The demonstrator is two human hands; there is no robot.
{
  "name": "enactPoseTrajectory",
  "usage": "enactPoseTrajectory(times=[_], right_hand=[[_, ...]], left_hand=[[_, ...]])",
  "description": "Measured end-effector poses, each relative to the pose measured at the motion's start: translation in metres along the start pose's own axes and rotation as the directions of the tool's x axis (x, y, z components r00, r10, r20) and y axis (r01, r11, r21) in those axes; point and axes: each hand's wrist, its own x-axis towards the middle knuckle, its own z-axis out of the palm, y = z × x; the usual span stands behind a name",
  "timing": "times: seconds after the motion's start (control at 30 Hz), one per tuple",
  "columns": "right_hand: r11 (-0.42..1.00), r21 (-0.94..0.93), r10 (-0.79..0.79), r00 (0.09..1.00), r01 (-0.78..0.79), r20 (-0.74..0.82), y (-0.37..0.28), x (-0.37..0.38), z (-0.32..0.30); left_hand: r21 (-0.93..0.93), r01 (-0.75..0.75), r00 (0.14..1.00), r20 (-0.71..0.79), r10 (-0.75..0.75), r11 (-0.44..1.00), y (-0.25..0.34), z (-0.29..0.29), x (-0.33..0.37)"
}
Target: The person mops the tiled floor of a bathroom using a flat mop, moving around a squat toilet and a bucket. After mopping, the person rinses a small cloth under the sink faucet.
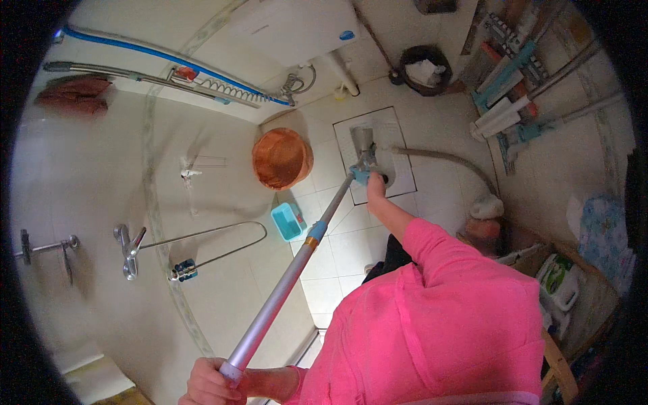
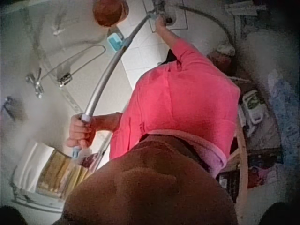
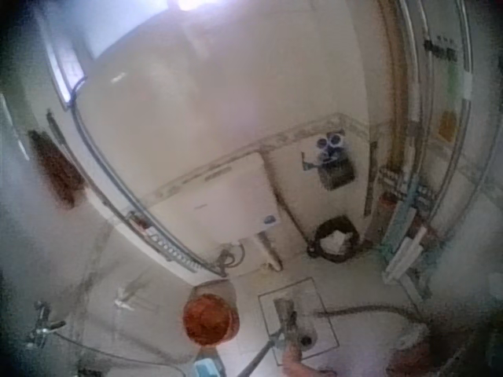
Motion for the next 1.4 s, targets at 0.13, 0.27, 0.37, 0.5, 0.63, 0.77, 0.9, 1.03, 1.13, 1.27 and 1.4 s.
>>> enactPoseTrajectory(times=[0.13,0.27,0.37,0.5,0.63,0.77,0.9,1.03,1.13,1.27,1.4], right_hand=[[0.997,-0.073,0.040,0.992,-0.032,0.121,-0.007,-0.004,-0.012],[0.993,0.055,0.097,0.988,-0.104,0.117,0.007,0.015,-0.013],[0.984,0.105,0.134,0.987,-0.143,0.091,-0.018,-0.021,-0.017],[0.996,0.039,0.074,0.996,-0.076,0.057,-0.015,-0.011,-0.020],[0.996,0.063,0.049,0.994,-0.056,0.103,0.004,0.000,-0.011],[0.995,-0.100,0.035,0.991,-0.023,0.126,-0.008,0.026,-0.015],[0.994,-0.023,0.109,0.981,-0.107,0.162,-0.045,0.021,-0.040],[0.993,-0.070,0.109,0.954,-0.093,0.279,-0.041,0.024,-0.036],[0.996,-0.054,0.079,0.944,-0.065,0.320,-0.051,0.008,-0.030],[0.989,-0.096,0.145,0.909,-0.116,0.391,-0.055,0.038,-0.032],[0.972,-0.233,0.128,0.834,0.000,0.537,-0.059,0.047,-0.030]], left_hand=[[-0.033,-0.015,1.000,0.001,0.015,0.999,-0.002,-0.001,-0.003],[-0.074,0.022,0.999,0.030,-0.020,0.997,0.001,-0.003,-0.001],[-0.073,0.016,1.000,-0.008,-0.016,0.997,0.007,-0.009,-0.010],[-0.046,0.030,1.000,0.010,-0.029,0.999,0.007,-0.011,-0.010],[-0.066,0.061,0.997,0.051,-0.058,0.996,0.028,-0.032,-0.006],[0.061,0.033,0.979,-0.204,-0.019,0.998,0.032,-0.053,0.005],[0.156,-0.023,0.913,-0.398,0.084,0.987,0.074,-0.098,0.012],[0.212,0.117,0.740,-0.670,0.057,0.970,0.069,-0.128,-0.004],[0.173,0.178,0.742,-0.670,-0.017,0.969,0.076,-0.138,-0.023],[0.175,0.210,0.698,-0.716,-0.023,0.962,0.077,-0.151,-0.018],[0.160,0.193,0.680,-0.733,-0.015,0.968,0.077,-0.146,0.002]])
